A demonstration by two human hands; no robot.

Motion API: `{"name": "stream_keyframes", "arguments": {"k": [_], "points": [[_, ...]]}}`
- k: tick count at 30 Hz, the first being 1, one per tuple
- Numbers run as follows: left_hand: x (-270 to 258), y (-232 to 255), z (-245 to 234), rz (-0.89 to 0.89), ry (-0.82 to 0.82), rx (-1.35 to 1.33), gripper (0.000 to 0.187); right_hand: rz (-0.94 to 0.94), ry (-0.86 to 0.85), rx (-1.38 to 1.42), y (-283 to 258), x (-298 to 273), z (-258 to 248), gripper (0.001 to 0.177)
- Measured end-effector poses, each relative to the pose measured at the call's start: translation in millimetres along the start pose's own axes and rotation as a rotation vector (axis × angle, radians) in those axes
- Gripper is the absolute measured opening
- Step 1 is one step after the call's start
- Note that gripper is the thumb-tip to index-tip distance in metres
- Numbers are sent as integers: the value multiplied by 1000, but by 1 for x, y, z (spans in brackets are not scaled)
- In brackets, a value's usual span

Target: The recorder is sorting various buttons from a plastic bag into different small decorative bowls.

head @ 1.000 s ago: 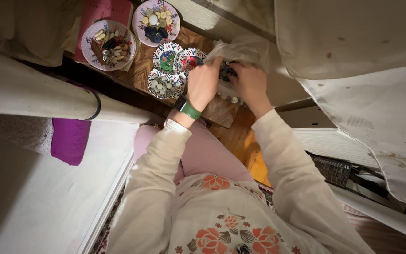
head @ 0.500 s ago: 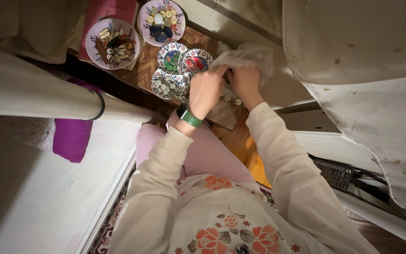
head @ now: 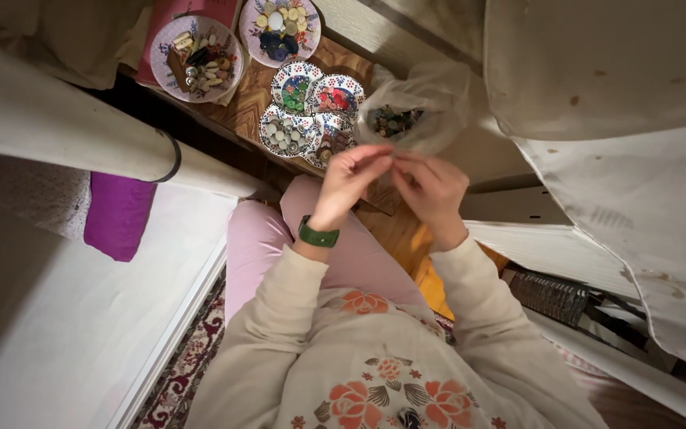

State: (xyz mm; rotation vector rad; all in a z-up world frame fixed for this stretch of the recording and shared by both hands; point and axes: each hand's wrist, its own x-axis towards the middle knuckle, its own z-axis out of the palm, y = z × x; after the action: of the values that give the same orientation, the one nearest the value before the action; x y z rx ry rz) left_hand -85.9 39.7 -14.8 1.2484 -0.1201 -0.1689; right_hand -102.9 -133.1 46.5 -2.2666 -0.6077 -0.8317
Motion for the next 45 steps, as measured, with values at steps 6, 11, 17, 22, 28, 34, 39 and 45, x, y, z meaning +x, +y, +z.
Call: {"name": "stream_keyframes", "arguments": {"k": [6, 11, 17, 22, 28, 34, 39, 45], "points": [[-19, 33, 1, -160, -52, -78, 19, 204, -38, 288, -20, -9, -11, 17], [-30, 37, -10, -172, -50, -107, 17, 366, -9, 409, -28, -22, 1, 34], [-30, 19, -50, 43, 46, -65, 20, 369, -104, 376, -47, -12, 6, 40], [-14, 20, -100, 270, 435, 458, 18, 355, -139, 231, -47, -9, 9, 38], [-2, 29, -120, 274, 567, 979, 15, 470, -318, -11, -36, -7, 19, 30], [10, 27, -128, 218, 459, 1054, 8, 518, -254, -184, -11, 6, 40, 14], [16, 26, -133, 271, 431, 1087, 6, 395, -296, -358, 39, 6, 72, 15], [21, 26, -138, 221, 436, 1142, 7, 325, -286, -464, 62, 4, 101, 26]]}}
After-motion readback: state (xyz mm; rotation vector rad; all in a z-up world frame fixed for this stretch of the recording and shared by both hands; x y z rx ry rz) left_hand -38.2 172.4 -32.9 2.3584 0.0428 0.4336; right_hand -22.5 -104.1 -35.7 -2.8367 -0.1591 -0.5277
